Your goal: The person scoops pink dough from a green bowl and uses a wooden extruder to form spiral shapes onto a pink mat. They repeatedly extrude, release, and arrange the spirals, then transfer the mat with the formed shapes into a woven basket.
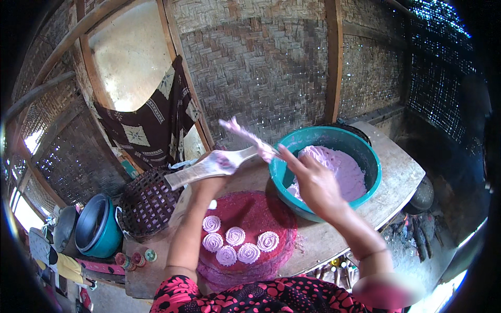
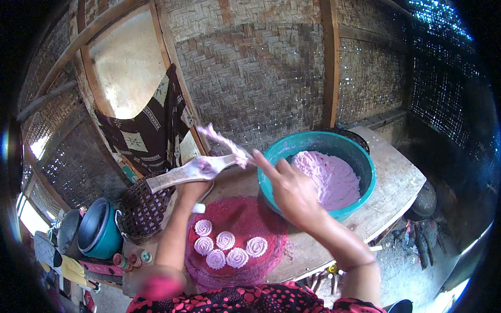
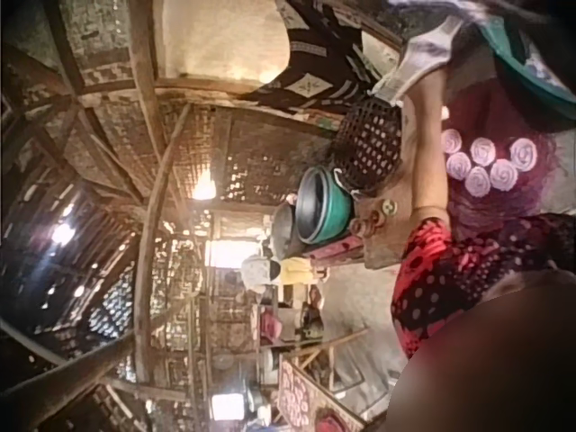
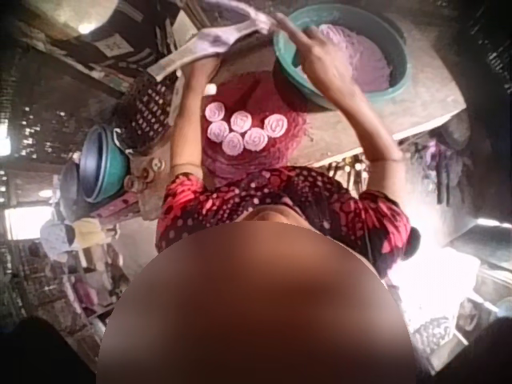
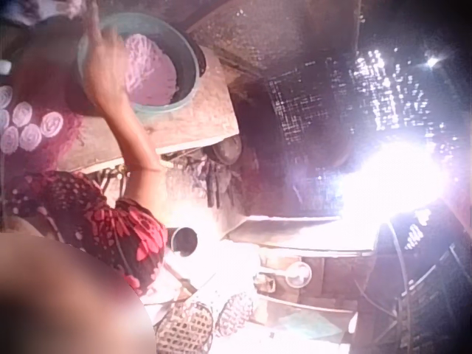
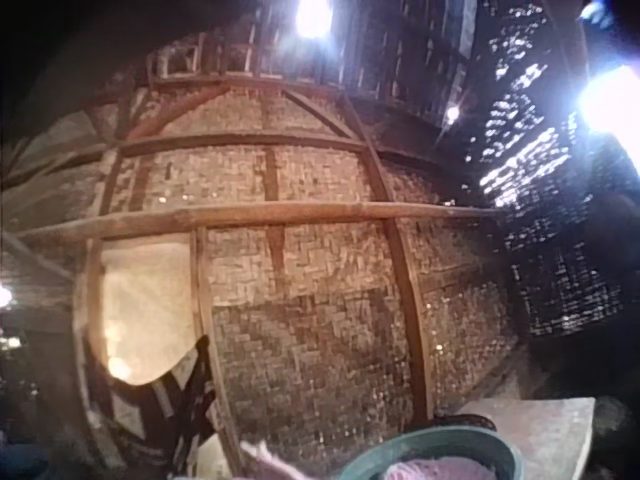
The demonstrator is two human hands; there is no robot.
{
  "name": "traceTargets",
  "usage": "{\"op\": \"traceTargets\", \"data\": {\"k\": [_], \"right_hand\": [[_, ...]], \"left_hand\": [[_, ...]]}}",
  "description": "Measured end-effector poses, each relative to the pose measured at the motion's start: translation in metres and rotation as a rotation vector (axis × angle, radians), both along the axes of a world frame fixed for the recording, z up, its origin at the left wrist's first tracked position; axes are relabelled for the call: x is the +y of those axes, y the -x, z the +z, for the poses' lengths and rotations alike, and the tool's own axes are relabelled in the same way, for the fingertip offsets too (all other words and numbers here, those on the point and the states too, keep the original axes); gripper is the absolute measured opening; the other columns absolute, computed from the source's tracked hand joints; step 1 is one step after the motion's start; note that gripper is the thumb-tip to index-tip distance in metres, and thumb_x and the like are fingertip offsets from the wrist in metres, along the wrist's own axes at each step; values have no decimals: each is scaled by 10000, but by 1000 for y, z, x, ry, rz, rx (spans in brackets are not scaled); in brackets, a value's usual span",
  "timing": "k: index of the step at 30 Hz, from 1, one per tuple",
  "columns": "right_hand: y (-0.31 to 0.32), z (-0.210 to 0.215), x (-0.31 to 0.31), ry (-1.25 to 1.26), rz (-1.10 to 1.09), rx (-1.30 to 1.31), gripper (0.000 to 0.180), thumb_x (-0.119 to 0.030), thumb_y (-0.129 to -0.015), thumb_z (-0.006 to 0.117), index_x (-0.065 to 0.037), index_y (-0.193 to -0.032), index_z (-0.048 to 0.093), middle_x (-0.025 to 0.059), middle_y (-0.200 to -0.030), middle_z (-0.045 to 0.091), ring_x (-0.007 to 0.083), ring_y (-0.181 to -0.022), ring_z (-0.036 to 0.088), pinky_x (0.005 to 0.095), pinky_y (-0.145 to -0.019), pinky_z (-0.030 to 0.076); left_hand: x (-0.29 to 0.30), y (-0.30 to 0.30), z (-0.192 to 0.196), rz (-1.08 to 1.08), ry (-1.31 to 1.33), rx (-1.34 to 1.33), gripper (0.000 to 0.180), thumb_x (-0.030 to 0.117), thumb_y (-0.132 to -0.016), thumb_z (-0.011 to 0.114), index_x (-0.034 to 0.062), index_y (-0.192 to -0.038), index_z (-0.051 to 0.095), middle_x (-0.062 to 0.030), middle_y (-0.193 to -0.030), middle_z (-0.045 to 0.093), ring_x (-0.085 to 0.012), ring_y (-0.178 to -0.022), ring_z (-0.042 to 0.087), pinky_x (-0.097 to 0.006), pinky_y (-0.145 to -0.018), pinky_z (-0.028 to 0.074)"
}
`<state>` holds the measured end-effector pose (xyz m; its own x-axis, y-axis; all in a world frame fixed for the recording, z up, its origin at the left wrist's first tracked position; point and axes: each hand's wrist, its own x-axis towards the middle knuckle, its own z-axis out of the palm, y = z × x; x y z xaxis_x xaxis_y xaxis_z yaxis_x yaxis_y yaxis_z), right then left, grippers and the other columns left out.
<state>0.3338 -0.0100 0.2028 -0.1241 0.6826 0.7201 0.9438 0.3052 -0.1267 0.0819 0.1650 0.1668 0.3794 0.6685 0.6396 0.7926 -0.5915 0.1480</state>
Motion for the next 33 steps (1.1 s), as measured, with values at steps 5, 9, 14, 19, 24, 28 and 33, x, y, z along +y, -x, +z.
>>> {"op": "traceTargets", "data": {"k": [5,9,14,19,24,28,33], "right_hand": [[64,-56,40,-25,157,425,695,47,-823,516,-164,-1482,456,195,-887,521,391,-798,582,499,-719,484],[57,-70,12,294,232,504,587,-66,-918,534,-178,-1485,433,302,-964,616,476,-855,637,533,-731,502],[24,-53,6,372,206,583,491,-118,-961,500,-156,-1449,471,341,-897,635,500,-861,637,557,-736,502],[41,-71,14,329,228,559,494,-99,-954,504,-109,-1446,461,361,-881,620,497,-848,638,553,-708,500],[33,-72,-5,429,312,505,458,-109,-973,496,-54,-1427,468,363,-911,628,475,-821,670,526,-698,517],[-6,-25,2,570,326,503,392,-199,-998,523,-91,-1374,551,268,-963,689,396,-895,706,488,-780,532],[-14,2,7,436,54,-246,400,-180,-964,491,-117,-1354,552,173,-833,709,311,-722,719,459,-602,561]], "left_hand": [[-16,-41,4,-66,-365,-84,193,201,-773,706,92,-930,682,-119,-918,693,-337,-809,663,-467,-683,519],[2,-23,8,-156,-445,-142,211,236,-782,718,84,-925,688,-123,-913,699,-342,-826,666,-449,-696,533],[12,-11,4,-85,-405,-165,175,217,-764,743,79,-853,684,-123,-832,685,-338,-764,658,-445,-681,530],[18,-22,-4,-58,-431,-73,213,227,-753,754,100,-875,634,-103,-847,657,-311,-750,660,-422,-655,548],[29,-11,3,-143,-460,-9,207,252,-753,739,113,-855,625,-75,-846,658,-293,-761,650,-386,-668,546],[14,-6,14,-60,-362,11,189,266,-807,672,104,-806,575,-82,-788,580,-284,-777,628,-421,-655,514],[-12,-30,29,-247,-372,220,281,362,-791,654,94,-813,574,-93,-786,557,-297,-756,621,-433,-640,507]]}}
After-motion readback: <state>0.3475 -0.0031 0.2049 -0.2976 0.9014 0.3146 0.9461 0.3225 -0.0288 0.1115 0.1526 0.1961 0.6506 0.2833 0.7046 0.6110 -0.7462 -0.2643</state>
